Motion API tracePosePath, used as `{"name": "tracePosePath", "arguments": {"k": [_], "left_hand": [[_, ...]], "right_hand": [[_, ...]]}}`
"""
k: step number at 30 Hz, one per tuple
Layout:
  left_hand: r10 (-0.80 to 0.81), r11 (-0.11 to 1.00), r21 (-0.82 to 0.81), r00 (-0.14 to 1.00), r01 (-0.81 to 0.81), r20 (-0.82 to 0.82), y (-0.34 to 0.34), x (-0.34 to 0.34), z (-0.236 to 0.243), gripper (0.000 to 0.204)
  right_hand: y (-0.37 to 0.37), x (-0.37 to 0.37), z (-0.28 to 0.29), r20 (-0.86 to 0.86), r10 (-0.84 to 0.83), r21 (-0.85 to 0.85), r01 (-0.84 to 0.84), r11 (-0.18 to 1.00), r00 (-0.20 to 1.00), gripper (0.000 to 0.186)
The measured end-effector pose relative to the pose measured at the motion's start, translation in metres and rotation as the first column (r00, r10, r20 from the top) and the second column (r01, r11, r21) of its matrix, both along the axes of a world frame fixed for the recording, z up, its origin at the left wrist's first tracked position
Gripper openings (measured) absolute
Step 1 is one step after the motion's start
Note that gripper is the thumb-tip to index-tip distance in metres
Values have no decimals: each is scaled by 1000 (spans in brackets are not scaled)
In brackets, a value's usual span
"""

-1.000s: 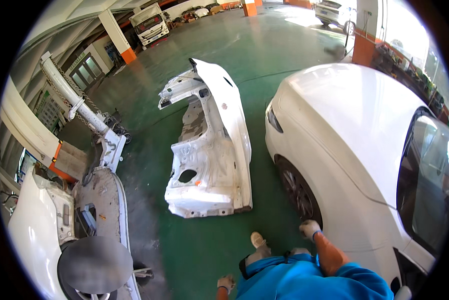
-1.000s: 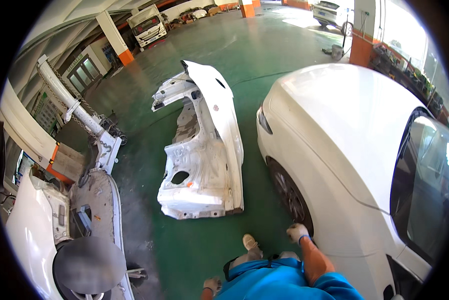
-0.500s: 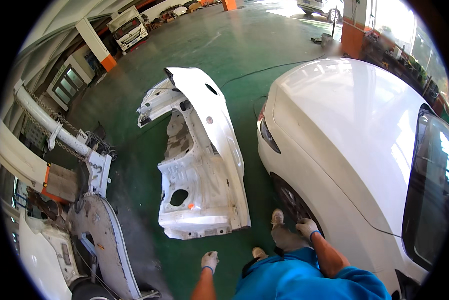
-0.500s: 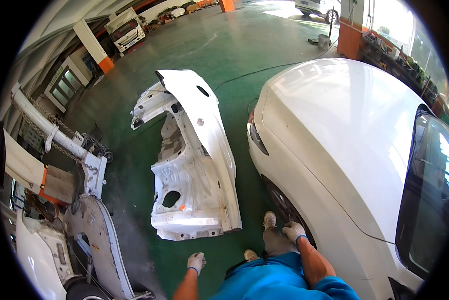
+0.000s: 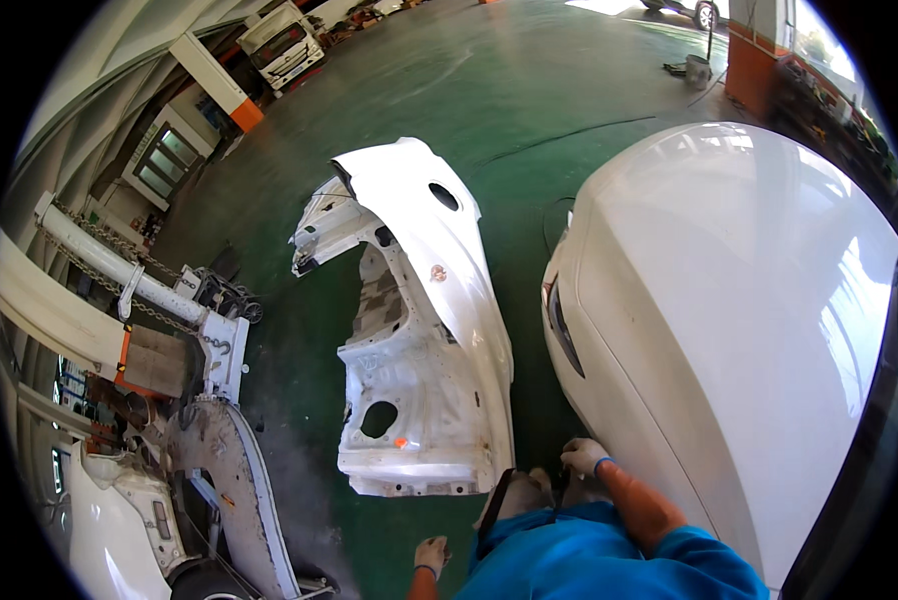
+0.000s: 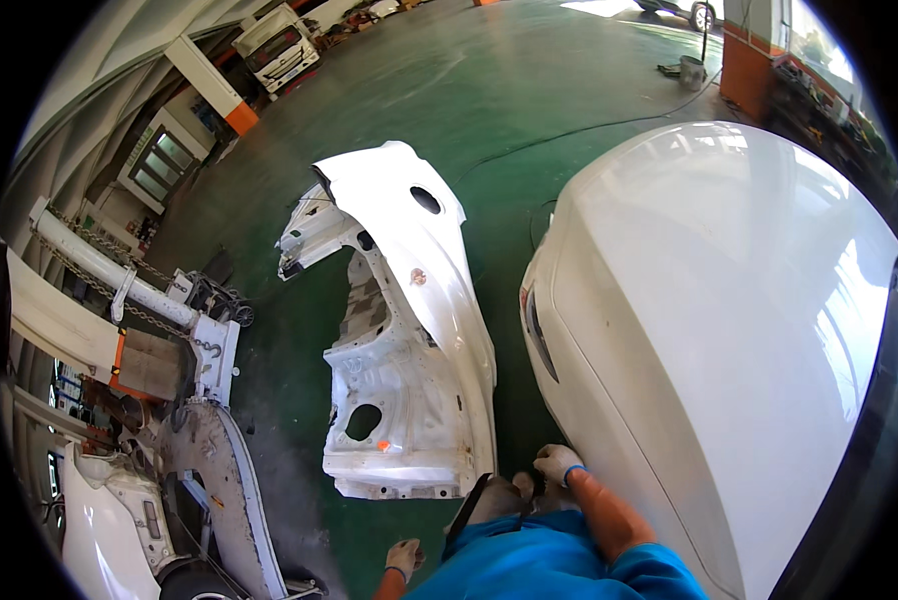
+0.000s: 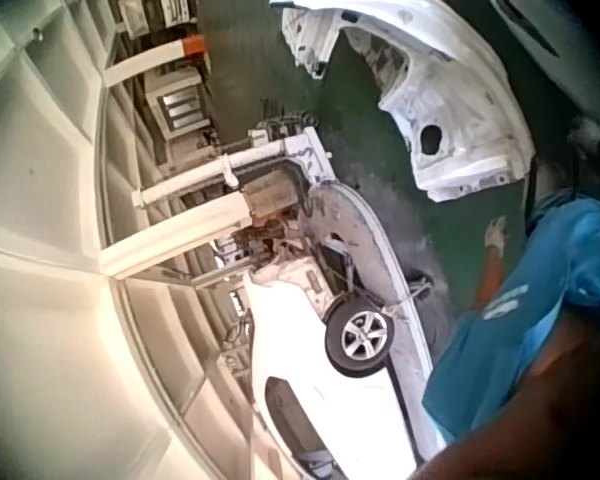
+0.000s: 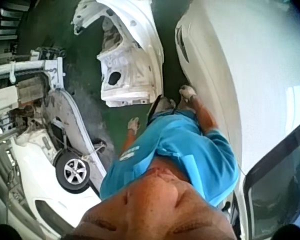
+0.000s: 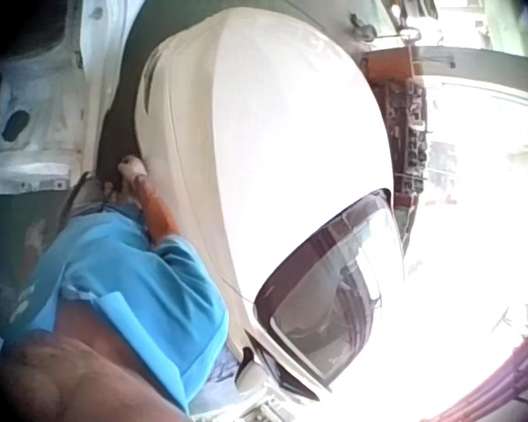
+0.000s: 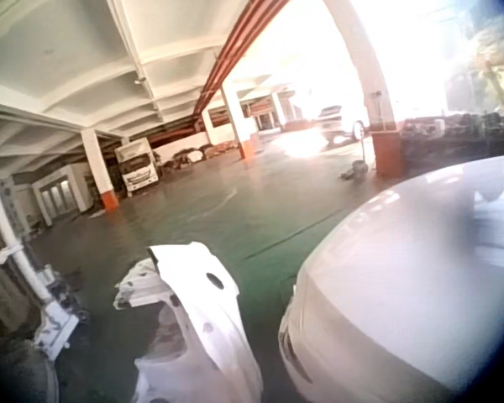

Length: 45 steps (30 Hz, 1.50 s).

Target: The person uses a hammer and a wooden block to tap and align the front fender of a white car, then removes the fender and inspects its inner surface and mounting points. The person handles the fender by hand, turning it over and checking edges and clips.

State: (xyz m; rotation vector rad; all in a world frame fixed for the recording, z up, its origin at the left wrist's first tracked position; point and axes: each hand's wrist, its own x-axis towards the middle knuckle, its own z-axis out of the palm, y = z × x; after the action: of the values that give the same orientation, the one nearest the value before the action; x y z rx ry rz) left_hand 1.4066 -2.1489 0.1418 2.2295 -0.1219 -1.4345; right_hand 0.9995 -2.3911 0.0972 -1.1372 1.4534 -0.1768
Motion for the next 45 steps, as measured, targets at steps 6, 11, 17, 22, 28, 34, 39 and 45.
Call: {"name": "tracePosePath", "arguments": {"k": [6, 11, 17, 22, 28, 34, 39, 45], "left_hand": [[12, 996, 93, 1000, -11, -11, -15, 24, -18, 24], [-123, 986, 124, 991, 116, 52, -84, 23, -37, 24], [22, 997, -76, 1000, -22, -4, -202, 70, -82, 27], [56, 970, -235, 998, -55, -2, -312, 83, -57, 30], [155, 954, -258, 988, -152, -9, -400, 91, -39, 29], [176, 878, -472, 973, -85, 152, -484, 117, -44, 35], [250, 807, -584, 843, 91, 477, -640, 122, 62, 59], [391, 737, -655, 686, 167, 614, -888, 82, 230, 68]], "right_hand": [[-66, 37, 27, 63, 36, 20, -37, 999, 997, 44], [-146, 51, -7, 73, 7, -14, -6, 1000, 997, 42], [-267, 67, 16, 200, -202, 52, 196, 979, 959, 33], [-332, 69, 23, 205, -307, -32, 320, 947, 929, 30], [-380, 78, 25, 58, -321, -66, 324, 944, 945, 30], [-487, 80, 9, -25, -228, -90, 225, 970, 973, 34], [-598, 80, -26, -259, -32, -246, -33, 969, 965, 34], [-712, 43, -83, -361, 28, -100, -69, 993, 932, 29]]}}
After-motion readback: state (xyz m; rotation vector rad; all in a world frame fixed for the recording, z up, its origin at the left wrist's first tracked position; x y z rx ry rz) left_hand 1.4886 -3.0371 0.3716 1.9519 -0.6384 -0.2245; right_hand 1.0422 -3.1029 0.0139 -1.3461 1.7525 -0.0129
